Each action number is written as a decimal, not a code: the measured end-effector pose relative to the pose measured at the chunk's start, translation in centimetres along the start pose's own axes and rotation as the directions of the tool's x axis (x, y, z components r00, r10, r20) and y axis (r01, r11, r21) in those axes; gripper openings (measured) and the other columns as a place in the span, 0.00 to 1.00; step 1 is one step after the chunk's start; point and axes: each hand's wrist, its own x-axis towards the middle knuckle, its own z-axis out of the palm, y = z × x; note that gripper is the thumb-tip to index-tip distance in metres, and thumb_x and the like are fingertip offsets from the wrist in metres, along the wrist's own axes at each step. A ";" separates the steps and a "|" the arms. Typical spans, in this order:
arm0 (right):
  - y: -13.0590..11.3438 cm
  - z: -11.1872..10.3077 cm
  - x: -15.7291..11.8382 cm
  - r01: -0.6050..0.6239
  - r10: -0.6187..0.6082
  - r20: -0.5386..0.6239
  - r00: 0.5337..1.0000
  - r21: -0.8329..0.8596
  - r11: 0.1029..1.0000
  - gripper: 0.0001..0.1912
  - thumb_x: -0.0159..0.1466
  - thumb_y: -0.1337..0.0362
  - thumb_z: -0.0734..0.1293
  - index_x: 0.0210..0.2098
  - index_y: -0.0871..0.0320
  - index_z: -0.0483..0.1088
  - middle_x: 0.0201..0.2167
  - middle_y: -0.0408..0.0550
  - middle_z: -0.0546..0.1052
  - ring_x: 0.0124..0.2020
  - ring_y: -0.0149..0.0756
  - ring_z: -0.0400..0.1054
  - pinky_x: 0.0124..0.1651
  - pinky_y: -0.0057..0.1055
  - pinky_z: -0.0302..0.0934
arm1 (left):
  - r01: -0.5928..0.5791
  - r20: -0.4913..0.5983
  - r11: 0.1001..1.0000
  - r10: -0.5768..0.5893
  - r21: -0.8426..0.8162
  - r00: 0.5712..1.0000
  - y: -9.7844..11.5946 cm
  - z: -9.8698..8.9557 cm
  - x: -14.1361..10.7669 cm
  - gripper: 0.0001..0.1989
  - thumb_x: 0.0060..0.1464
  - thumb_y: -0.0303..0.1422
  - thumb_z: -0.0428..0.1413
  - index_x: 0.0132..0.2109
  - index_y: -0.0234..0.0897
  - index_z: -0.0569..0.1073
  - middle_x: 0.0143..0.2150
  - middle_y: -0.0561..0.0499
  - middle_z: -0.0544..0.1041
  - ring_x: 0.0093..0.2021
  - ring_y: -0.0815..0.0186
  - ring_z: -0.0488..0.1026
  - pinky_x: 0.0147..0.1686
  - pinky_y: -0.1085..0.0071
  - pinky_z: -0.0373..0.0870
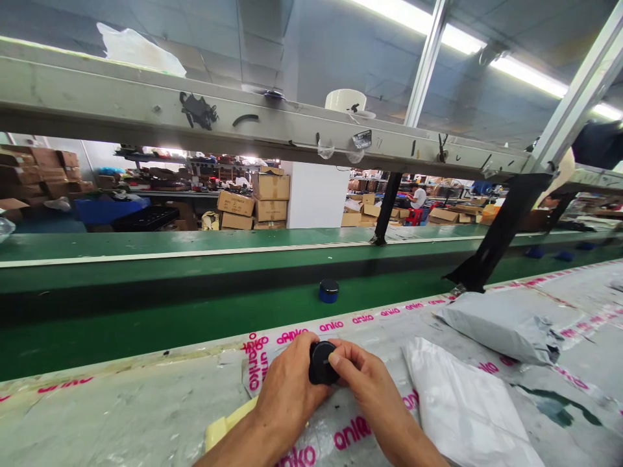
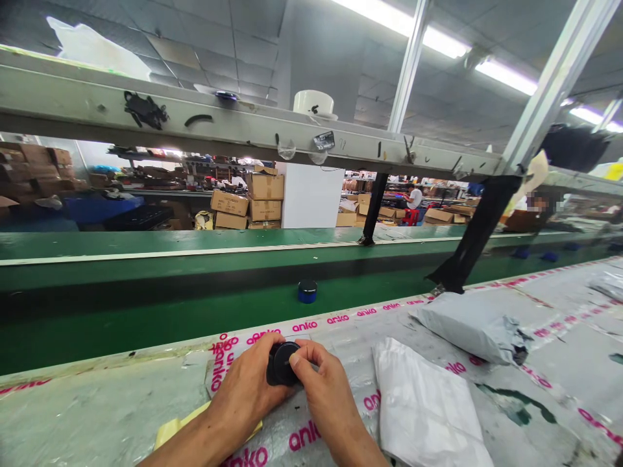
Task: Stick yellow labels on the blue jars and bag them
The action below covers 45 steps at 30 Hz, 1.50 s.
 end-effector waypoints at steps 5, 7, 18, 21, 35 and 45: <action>-0.2 0.0 -0.1 0.012 -0.011 0.019 1.000 -0.030 0.999 0.18 0.55 0.49 0.70 0.20 0.55 0.67 0.33 0.50 0.79 0.40 0.47 0.70 0.43 0.35 0.61 | -0.013 -0.006 1.000 0.013 -0.006 1.000 -0.1 0.0 -0.2 0.23 0.47 0.30 0.63 0.51 0.44 0.69 0.46 0.49 0.79 0.47 0.55 0.77 0.43 0.66 0.68; 0.0 0.0 -0.1 0.014 -0.014 0.003 1.000 -0.059 0.998 0.17 0.56 0.50 0.69 0.20 0.55 0.67 0.30 0.48 0.77 0.39 0.46 0.69 0.43 0.35 0.61 | -0.021 -0.007 1.000 0.021 -0.012 1.000 -0.1 0.0 -0.3 0.22 0.47 0.31 0.63 0.51 0.44 0.69 0.46 0.49 0.79 0.47 0.55 0.77 0.44 0.65 0.68; 0.4 0.1 -0.1 0.013 -0.020 -0.050 0.999 -0.131 0.991 0.16 0.56 0.50 0.68 0.22 0.55 0.68 0.33 0.48 0.79 0.40 0.47 0.70 0.43 0.34 0.60 | -0.003 -0.003 1.000 0.003 0.016 1.000 0.2 -0.1 -0.4 0.24 0.48 0.31 0.62 0.53 0.44 0.69 0.48 0.49 0.80 0.49 0.55 0.77 0.45 0.65 0.68; 0.8 0.1 -0.1 0.012 -0.016 -0.026 1.000 -0.137 0.990 0.15 0.58 0.51 0.66 0.24 0.55 0.68 0.37 0.49 0.79 0.43 0.48 0.69 0.46 0.35 0.58 | -0.002 -0.007 1.000 0.002 0.020 1.000 0.1 0.0 -0.4 0.23 0.48 0.32 0.63 0.53 0.44 0.69 0.48 0.49 0.80 0.48 0.55 0.77 0.45 0.65 0.68; 1.8 0.5 -0.1 0.003 -0.022 -0.113 0.993 -0.166 0.986 0.13 0.59 0.52 0.65 0.30 0.55 0.72 0.41 0.52 0.81 0.45 0.52 0.72 0.48 0.39 0.59 | -0.027 -0.018 1.000 0.027 0.004 0.999 -0.2 0.1 -0.6 0.22 0.49 0.32 0.62 0.52 0.45 0.69 0.48 0.49 0.80 0.48 0.54 0.77 0.42 0.66 0.67; 2.8 0.6 0.4 -0.030 0.021 -0.176 0.984 -0.051 0.998 0.15 0.57 0.52 0.67 0.35 0.57 0.73 0.37 0.51 0.81 0.42 0.48 0.74 0.45 0.38 0.68 | -0.033 -0.025 0.999 0.033 0.006 0.999 -0.4 0.2 -0.3 0.21 0.50 0.31 0.62 0.51 0.44 0.69 0.45 0.50 0.80 0.46 0.55 0.78 0.42 0.66 0.67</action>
